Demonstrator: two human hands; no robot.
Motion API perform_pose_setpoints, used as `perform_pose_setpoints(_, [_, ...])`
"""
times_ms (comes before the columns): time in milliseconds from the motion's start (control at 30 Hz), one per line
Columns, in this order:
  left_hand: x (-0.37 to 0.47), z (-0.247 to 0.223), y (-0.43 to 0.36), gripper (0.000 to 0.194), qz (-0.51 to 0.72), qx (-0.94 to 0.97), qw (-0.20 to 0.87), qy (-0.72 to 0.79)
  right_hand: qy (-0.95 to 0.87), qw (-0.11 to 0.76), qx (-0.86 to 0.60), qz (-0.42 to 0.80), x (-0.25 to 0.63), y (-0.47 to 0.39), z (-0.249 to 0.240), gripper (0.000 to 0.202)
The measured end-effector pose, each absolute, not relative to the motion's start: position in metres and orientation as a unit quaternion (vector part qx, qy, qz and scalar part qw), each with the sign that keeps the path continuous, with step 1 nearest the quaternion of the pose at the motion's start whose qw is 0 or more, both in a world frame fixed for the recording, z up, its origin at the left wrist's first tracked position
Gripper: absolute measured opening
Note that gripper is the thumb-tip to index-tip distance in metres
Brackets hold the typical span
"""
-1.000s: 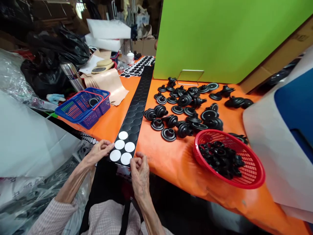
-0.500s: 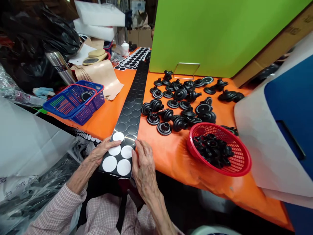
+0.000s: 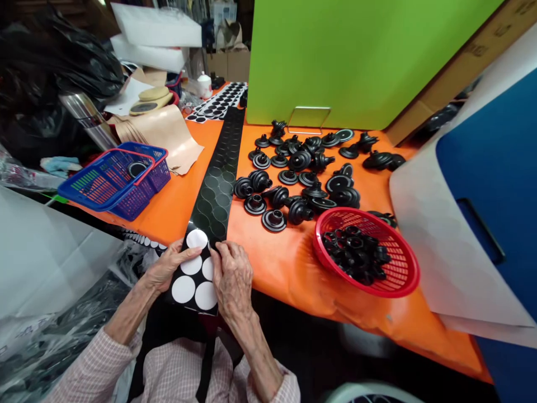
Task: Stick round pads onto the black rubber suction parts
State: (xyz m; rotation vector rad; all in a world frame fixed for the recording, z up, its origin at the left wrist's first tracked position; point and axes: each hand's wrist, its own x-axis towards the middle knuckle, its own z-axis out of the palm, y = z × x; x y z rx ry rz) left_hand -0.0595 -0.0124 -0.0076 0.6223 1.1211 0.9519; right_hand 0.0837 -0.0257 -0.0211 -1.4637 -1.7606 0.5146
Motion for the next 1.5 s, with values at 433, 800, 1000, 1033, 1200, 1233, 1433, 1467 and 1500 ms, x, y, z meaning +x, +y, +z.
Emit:
perform_pose_setpoints(433, [-0.078,0.049,-0.004,0.043,0.27,0.487,0.569,0.605,-0.668,0.493,-0.516,0.21,0.096,-0.039,-0.005,0.025])
perform_pose_setpoints(800, [0.024,0.056,0.049,0.029,0.164,0.697,0.483,0.504,-0.346,0.599,-0.592,0.414,0.145,-0.037,-0.013,0.03])
perform_pose_setpoints(1000, [0.086,0.014,0.091,0.027,0.193,0.799,0.205,0.532,-0.373,0.589,-0.609,0.378,0.177,-0.05,-0.018,0.028])
perform_pose_setpoints(1033, [0.091,0.007,0.095,0.027,0.198,0.801,0.216,0.522,-0.389,0.575,-0.611,0.381,0.182,-0.053,-0.02,0.028])
perform_pose_setpoints(1200, [0.078,0.006,0.097,0.019,0.223,0.781,0.296,0.502,-0.448,0.533,-0.625,0.354,0.191,-0.062,-0.024,0.026])
perform_pose_setpoints(1233, [0.069,0.011,0.094,0.02,0.227,0.757,0.353,0.501,-0.463,0.533,-0.625,0.332,0.191,-0.062,-0.021,0.024])
perform_pose_setpoints(1433, [0.012,0.044,0.057,0.026,0.313,0.302,0.784,0.443,-0.546,0.528,-0.597,0.256,0.181,-0.056,0.001,0.022])
perform_pose_setpoints(1467, [0.006,0.045,0.05,0.025,0.328,0.266,0.792,0.44,-0.54,0.528,-0.597,0.269,0.178,-0.055,0.004,0.024])
perform_pose_setpoints(1500, [0.002,0.045,0.042,0.024,0.34,0.249,0.795,0.437,-0.526,0.53,-0.598,0.291,0.175,-0.055,0.008,0.024])
